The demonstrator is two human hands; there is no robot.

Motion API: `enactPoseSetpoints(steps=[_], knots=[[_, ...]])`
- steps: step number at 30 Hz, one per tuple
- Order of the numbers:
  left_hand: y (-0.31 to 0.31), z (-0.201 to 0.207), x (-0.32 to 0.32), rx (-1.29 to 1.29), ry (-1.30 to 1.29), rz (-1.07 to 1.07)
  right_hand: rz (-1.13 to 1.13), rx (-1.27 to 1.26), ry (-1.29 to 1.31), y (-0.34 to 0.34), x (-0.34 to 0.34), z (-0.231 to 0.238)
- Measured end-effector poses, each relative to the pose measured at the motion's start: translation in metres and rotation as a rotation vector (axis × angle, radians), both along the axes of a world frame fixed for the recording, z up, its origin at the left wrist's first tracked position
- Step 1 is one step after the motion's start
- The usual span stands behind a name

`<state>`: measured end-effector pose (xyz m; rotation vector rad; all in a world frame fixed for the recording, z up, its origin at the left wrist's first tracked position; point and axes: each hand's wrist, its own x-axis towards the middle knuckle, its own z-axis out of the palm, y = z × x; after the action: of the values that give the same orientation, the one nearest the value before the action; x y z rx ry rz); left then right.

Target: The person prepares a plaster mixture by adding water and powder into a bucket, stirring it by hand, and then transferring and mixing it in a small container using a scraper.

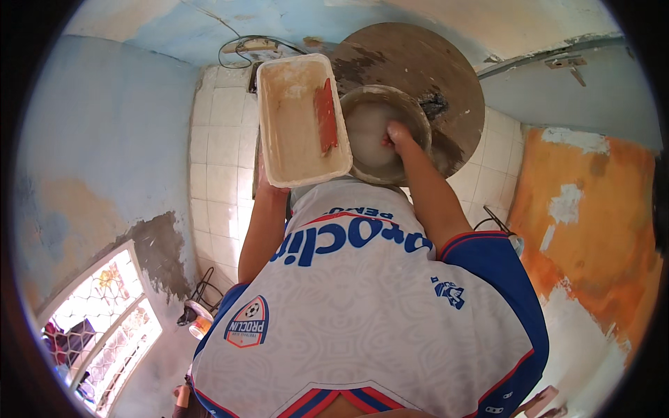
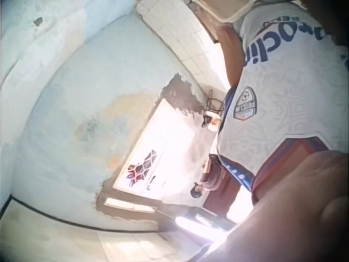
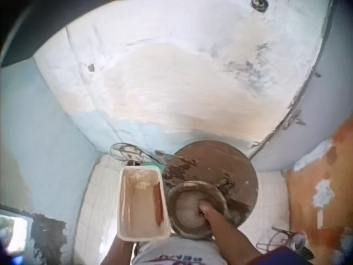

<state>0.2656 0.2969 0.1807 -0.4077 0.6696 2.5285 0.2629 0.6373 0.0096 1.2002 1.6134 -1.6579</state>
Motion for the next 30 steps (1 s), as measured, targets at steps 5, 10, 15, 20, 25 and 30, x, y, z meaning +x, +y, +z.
enactPoseSetpoints(steps=[5,10,15,20,25,30], knots=[[0.009,0.002,0.0,0.004,-0.003,-0.009,0.211,0.401,0.094,-0.007,0.002,0.0],[0.016,0.002,-0.002,0.006,-0.008,-0.016,0.02,0.54,0.168,-0.009,0.024,-0.037],[0.025,0.004,-0.009,0.013,-0.006,-0.051,0.04,0.255,0.048,0.026,0.02,-0.094],[0.021,0.0,0.001,-0.008,-0.018,-0.01,1.072,0.93,0.105,-0.016,0.011,-0.044],[0.021,0.007,-0.001,-0.021,-0.015,-0.029,0.966,0.999,0.143,-0.02,0.024,-0.029],[0.018,0.012,0.004,-0.027,-0.012,-0.012,1.595,1.061,0.227,-0.026,0.038,-0.007]])
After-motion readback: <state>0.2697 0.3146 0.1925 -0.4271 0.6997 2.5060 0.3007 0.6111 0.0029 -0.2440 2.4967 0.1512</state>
